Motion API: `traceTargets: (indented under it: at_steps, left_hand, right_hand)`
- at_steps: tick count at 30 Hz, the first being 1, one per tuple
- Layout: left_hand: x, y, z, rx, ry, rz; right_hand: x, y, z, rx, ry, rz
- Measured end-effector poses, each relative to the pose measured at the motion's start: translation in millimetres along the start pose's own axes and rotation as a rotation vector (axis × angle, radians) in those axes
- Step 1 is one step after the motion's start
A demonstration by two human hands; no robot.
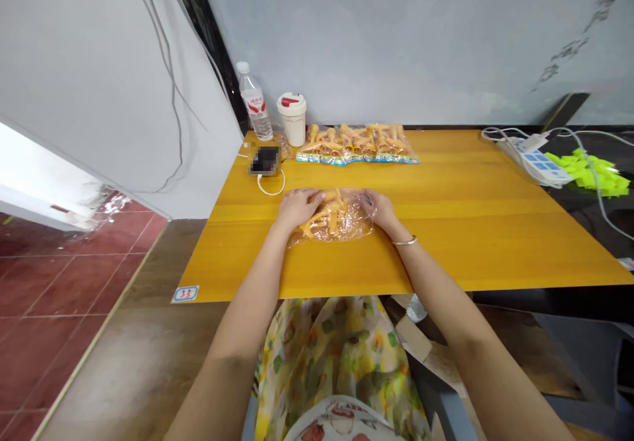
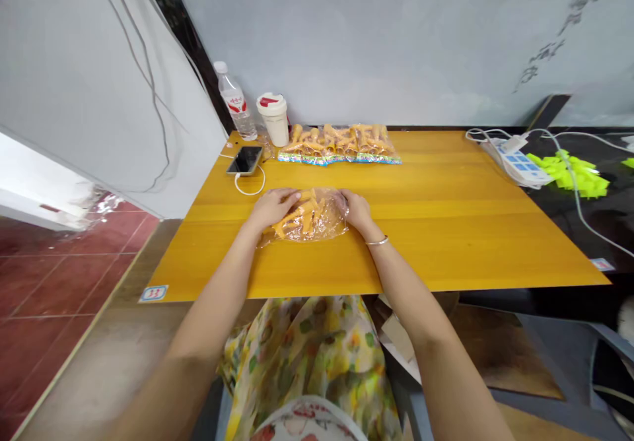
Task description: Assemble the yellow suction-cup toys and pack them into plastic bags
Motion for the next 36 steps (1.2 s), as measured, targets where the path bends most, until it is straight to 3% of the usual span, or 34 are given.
traceTargets:
  at_steps: [36]
  left_hand:
    - [-0.4, -0.7, -0.1, 0.008, 0.018, -0.005]
  right_hand:
    - [-0.2, 1.9, -3.4, 0.005, -0.001, -0.025]
Point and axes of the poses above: each hand's wrist, its own y-axis away from the middle knuckle, its own x-axis out of the back of the hand, z = x × y, the point moved 7 cm from there along -y, towards the middle knuckle, and after that the axes turned 12 degrees about z, right-handed, at the moved point
